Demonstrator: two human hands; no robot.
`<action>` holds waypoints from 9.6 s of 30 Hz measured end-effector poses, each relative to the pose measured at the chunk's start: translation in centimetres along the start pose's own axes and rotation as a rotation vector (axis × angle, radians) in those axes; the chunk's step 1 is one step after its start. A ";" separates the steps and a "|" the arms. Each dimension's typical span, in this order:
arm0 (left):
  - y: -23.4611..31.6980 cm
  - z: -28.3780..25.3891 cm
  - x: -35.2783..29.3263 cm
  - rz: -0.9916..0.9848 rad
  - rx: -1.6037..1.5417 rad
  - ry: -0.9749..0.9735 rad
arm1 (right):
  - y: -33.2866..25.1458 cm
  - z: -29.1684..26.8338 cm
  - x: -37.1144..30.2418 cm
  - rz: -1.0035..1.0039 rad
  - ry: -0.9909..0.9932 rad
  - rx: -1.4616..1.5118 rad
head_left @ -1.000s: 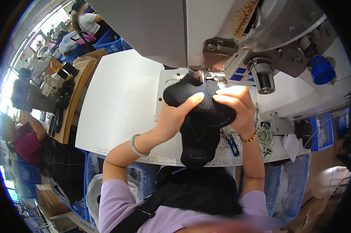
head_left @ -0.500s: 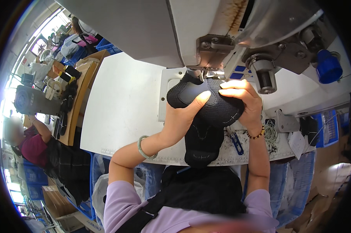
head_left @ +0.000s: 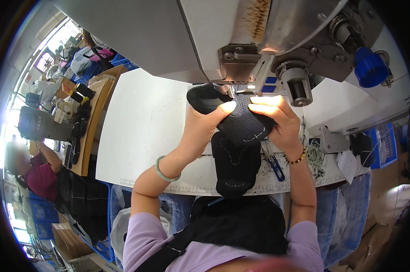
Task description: Use a heavy-duty sewing machine to stitch together components of black footwear uppers.
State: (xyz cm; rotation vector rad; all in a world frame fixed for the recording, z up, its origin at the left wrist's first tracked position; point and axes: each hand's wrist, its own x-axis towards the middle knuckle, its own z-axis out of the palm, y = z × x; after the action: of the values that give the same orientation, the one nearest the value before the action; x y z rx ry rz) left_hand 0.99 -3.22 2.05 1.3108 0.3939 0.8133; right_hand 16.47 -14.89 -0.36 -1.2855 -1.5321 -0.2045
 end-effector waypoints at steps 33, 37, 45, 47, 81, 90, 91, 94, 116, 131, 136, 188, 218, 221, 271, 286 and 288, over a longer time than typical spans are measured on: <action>-0.9 -1.7 1.9 -0.070 -0.290 -0.037 | 1.6 -2.0 0.5 0.062 0.451 -0.278; -1.6 -1.4 2.2 0.048 -0.312 0.048 | 2.4 -3.6 0.6 0.242 0.293 -0.241; -3.4 -19.4 2.5 -0.068 0.582 0.480 | 2.6 -5.3 -5.6 0.478 -0.339 -0.330; -5.2 -21.7 0.3 -0.211 1.183 0.547 | 2.7 -4.7 -6.6 0.447 -0.334 -0.365; -3.0 -0.7 -5.4 -0.332 -0.295 -0.188 | -5.5 4.9 -6.0 -0.159 0.145 -0.448; -2.0 0.7 -4.9 -0.143 -0.164 -0.159 | -6.1 2.5 -4.5 0.817 0.216 0.498; -1.8 0.8 -4.9 -0.136 -0.150 -0.154 | -6.0 2.5 -4.4 0.805 0.214 0.529; -1.9 0.8 -4.9 -0.126 -0.126 -0.152 | -5.9 2.8 -4.3 0.787 0.231 0.516; -0.9 0.1 -4.5 -0.159 -0.226 -0.038 | -2.8 2.5 -5.7 0.174 0.298 -0.142; 1.0 -0.9 -2.4 -0.174 -0.270 0.085 | -2.0 2.2 0.3 -0.383 0.000 -0.430; 0.4 -0.6 0.4 -0.072 -0.216 0.004 | -1.0 2.2 0.7 -0.293 0.115 -0.344; -0.3 -1.8 2.5 -0.118 -0.212 -0.144 | -2.3 2.0 0.0 -0.407 0.034 -0.563; -2.1 2.4 -0.7 0.309 0.147 0.300 | 1.2 1.4 -0.3 -0.102 0.260 -0.342; -2.3 2.8 -1.0 0.398 0.099 0.303 | 1.5 1.9 0.1 -0.027 0.336 -0.286; -2.7 -4.5 -1.7 1.066 0.797 0.251 | 0.2 2.4 -0.8 -0.367 0.197 -0.281; -0.5 -2.4 -0.6 1.311 1.343 -0.106 | 0.4 1.6 -0.5 -0.385 0.145 -0.187; 0.4 -2.0 -0.8 1.313 1.315 -0.157 | 0.5 1.0 -0.5 -0.386 0.144 -0.184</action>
State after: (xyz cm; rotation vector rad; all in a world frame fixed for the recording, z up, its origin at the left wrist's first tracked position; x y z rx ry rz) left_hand -1.01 -2.35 1.78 2.9491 -0.2296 1.6011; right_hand 16.13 -14.31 -1.40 -1.0768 -1.6527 -0.6852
